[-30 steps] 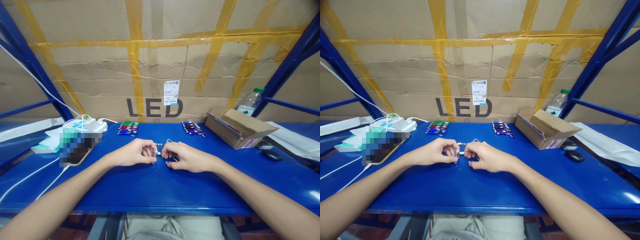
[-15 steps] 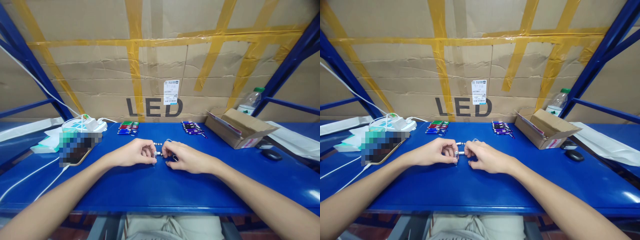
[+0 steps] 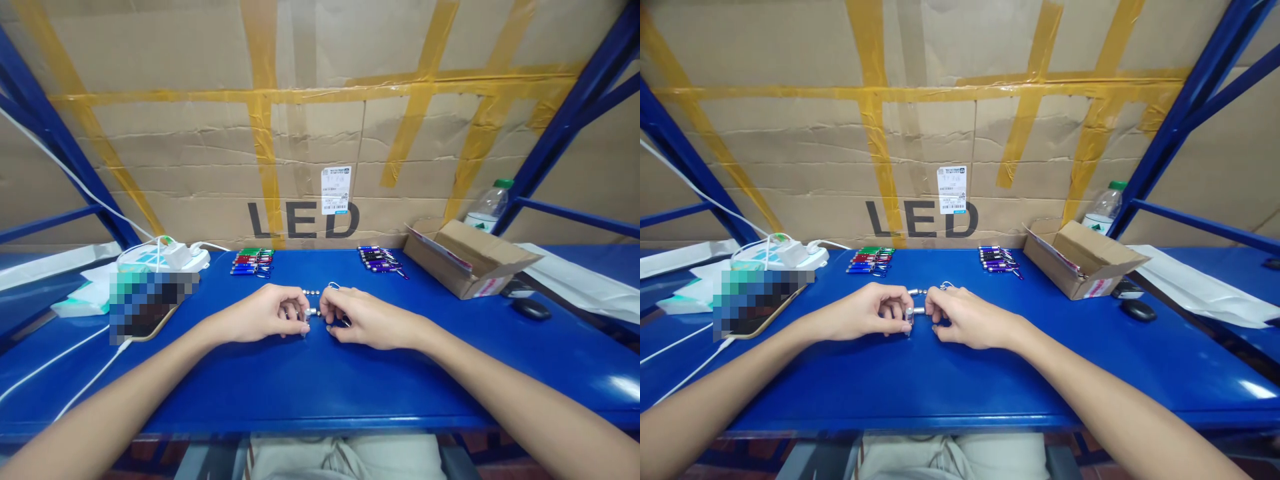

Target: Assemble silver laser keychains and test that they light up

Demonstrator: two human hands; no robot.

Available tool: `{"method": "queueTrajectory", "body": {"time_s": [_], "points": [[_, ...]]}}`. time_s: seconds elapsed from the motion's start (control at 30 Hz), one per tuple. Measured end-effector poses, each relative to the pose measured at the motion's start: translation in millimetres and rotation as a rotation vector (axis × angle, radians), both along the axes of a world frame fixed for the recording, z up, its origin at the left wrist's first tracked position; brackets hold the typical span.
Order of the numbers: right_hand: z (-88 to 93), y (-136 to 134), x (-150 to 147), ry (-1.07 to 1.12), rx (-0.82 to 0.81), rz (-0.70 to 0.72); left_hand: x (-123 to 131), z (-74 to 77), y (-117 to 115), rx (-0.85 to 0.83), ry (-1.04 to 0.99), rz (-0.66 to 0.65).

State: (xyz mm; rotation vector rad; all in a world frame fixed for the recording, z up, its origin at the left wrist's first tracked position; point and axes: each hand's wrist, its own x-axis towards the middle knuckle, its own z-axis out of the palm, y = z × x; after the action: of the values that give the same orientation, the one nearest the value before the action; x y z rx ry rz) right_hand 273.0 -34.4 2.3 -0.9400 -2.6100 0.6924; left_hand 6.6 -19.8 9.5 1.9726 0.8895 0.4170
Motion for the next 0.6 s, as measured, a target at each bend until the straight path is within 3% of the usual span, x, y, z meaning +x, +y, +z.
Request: {"method": "queueTrajectory", "body": {"time_s": [0.4,0.6], "points": [[1.5,-1.4,0.8,0.031,0.073,-0.02,6.0,-7.8,-1.7,0.085,-0.034,0.012],[5.6,-2.8,2.3,0.225,0.133,-0.081,7.2,-14.5,-0.1,0.087,-0.064,0.002]]}}
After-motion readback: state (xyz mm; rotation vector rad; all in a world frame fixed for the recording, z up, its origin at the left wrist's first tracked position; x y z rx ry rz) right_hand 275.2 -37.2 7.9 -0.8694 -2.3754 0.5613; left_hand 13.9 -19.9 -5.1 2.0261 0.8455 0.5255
